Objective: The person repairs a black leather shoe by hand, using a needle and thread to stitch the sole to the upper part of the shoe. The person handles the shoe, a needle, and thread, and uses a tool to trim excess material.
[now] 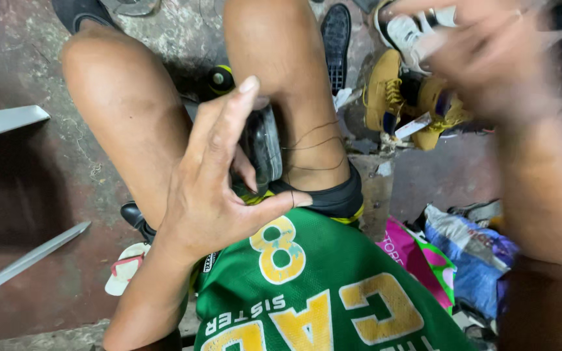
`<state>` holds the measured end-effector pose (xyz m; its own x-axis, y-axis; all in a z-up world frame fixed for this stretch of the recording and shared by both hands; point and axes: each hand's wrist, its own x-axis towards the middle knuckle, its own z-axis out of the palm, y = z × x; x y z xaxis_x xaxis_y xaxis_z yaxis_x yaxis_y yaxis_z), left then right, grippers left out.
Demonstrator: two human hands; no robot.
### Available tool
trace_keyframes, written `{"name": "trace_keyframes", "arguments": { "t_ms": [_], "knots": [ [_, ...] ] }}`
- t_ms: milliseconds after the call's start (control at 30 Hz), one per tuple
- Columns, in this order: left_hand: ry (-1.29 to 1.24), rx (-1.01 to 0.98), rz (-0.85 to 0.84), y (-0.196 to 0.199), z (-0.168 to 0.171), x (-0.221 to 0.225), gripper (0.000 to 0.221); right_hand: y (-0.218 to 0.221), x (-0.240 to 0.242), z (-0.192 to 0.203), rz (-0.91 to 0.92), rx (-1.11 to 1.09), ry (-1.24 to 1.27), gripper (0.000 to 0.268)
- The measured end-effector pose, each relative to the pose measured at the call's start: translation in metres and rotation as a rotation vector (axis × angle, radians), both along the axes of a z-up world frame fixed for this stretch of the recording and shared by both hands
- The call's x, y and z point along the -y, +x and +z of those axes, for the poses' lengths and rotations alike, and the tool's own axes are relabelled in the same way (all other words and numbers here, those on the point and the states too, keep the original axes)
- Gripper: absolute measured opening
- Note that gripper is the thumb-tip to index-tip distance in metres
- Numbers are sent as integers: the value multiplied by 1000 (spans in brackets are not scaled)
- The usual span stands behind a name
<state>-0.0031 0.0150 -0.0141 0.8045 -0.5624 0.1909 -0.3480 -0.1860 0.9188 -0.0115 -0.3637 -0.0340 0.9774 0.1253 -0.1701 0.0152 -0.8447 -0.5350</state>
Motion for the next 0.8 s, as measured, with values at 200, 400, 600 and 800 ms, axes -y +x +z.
{"name": "trace_keyframes", "arguments": {
  "t_ms": [200,400,600,800],
  "knots": [
    [64,-252,143,-10,-3,-3,117,-37,-129,-24,6,-532,1006,16],
    [-209,-428,82,-15,-4,9,96,-63,-98,27,-19,-235,664,7],
    [45,89,-39,-10,0,25,101,-39,-132,48,77,13,408,16],
    [138,-90,6,-16,-3,21,113,-25,-134,34,227,451,76,13]
  ]
}}
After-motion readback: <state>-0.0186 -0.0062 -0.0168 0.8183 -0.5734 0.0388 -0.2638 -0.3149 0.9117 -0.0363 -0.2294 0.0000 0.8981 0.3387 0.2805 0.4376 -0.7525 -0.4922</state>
